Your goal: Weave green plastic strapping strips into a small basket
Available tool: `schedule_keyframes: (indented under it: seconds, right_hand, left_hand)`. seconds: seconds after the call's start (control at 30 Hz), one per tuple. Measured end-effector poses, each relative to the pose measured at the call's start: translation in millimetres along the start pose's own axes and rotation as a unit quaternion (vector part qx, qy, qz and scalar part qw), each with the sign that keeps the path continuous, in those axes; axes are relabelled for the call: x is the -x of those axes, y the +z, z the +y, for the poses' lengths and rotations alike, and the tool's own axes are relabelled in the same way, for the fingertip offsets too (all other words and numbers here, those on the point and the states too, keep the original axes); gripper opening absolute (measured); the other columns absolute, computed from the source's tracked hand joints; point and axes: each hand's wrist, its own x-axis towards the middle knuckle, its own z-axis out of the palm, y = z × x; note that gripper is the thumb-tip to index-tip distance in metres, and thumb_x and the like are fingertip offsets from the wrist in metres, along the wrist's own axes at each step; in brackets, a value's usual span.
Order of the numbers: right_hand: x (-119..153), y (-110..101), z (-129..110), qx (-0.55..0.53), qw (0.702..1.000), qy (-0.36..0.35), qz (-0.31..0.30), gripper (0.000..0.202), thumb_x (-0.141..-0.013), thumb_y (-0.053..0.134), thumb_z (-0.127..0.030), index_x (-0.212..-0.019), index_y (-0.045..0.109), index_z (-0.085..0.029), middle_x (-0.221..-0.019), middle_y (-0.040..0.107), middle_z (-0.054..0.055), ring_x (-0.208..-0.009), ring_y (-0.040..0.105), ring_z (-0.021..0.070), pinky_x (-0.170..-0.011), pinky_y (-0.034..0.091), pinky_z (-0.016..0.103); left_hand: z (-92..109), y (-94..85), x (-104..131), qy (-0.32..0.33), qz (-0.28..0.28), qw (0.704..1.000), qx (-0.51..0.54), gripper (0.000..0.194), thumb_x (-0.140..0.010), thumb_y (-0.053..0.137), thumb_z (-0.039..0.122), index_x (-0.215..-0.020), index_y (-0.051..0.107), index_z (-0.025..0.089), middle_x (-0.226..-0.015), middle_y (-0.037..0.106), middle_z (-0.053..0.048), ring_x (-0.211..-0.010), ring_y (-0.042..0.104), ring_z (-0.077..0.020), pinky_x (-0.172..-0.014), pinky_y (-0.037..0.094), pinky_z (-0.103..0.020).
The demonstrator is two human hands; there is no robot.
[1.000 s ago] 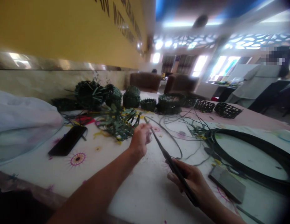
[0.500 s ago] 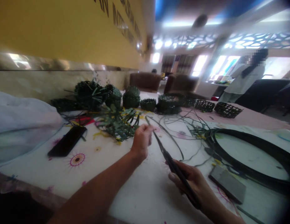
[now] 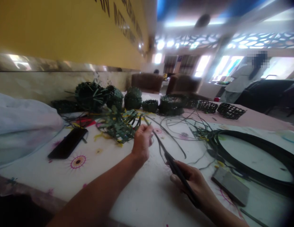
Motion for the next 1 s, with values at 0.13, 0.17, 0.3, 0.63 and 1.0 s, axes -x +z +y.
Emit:
schedule_keyframes:
  seconds: [0.13, 0.17, 0.3, 0.63, 1.0]
  right_hand:
    - [-2, -4, -2, 0.018, 1.0, -0.014, -0.006, 0.048, -0.07, 0.072, -0.051, -0.096, 0.063, -0.012, -0.06, 0.04, -0.005, -0.049, 0.036, 0.0084, -0.041, 0.029, 0.02]
    - [-3, -4, -3, 0.02, 1.0, -0.015, -0.009, 0.047, -0.07, 0.071, -0.052, -0.094, 0.062, -0.012, -0.06, 0.04, -0.005, -0.05, 0.036, 0.0083, -0.041, 0.03, 0.02]
    - [-2, -5, -6, 0.016, 0.999, -0.011, -0.027, 0.045, -0.073, 0.067, -0.055, -0.089, 0.06, -0.014, -0.057, 0.038, -0.006, -0.047, 0.037, 0.0083, -0.042, 0.033, 0.02]
    - [4, -1, 2, 0.027, 1.0, -0.002, -0.013, 0.045, -0.076, 0.066, -0.054, -0.097, 0.062, -0.014, -0.058, 0.039, -0.006, -0.046, 0.039, 0.0088, -0.042, 0.034, 0.021]
    - [0, -3, -4, 0.058, 0.998, -0.02, -0.024, 0.039, -0.078, 0.063, -0.054, -0.081, 0.055, -0.016, -0.058, 0.037, -0.005, -0.048, 0.038, 0.0087, -0.042, 0.033, 0.02]
  left_hand:
    - [-2, 1.6, 4, -0.012, -0.018, 0.999, -0.027, 0.033, -0.071, 0.069, 0.029, -0.065, 0.038, 0.02, -0.048, 0.026, 0.011, -0.036, 0.017, -0.0021, -0.035, 0.009, -0.017]
    - [-2, 1.6, 4, -0.013, -0.019, 0.999, -0.027, 0.032, -0.071, 0.068, 0.029, -0.066, 0.038, 0.02, -0.048, 0.025, 0.011, -0.036, 0.017, -0.0021, -0.035, 0.009, -0.017]
    - [-4, 0.3, 3, -0.018, -0.026, 0.999, -0.008, 0.028, -0.074, 0.065, 0.028, -0.067, 0.039, 0.02, -0.049, 0.025, 0.011, -0.036, 0.016, -0.0022, -0.036, 0.008, -0.017]
    - [4, -3.3, -4, 0.007, 0.004, 1.0, 0.011, 0.027, -0.073, 0.065, 0.025, -0.066, 0.04, 0.019, -0.045, 0.025, 0.012, -0.035, 0.016, -0.0021, -0.036, 0.011, -0.016]
    - [1, 0.6, 2, -0.006, -0.029, 0.999, -0.012, 0.027, -0.072, 0.066, 0.025, -0.064, 0.041, 0.019, -0.046, 0.026, 0.011, -0.035, 0.016, -0.0024, -0.035, 0.009, -0.017]
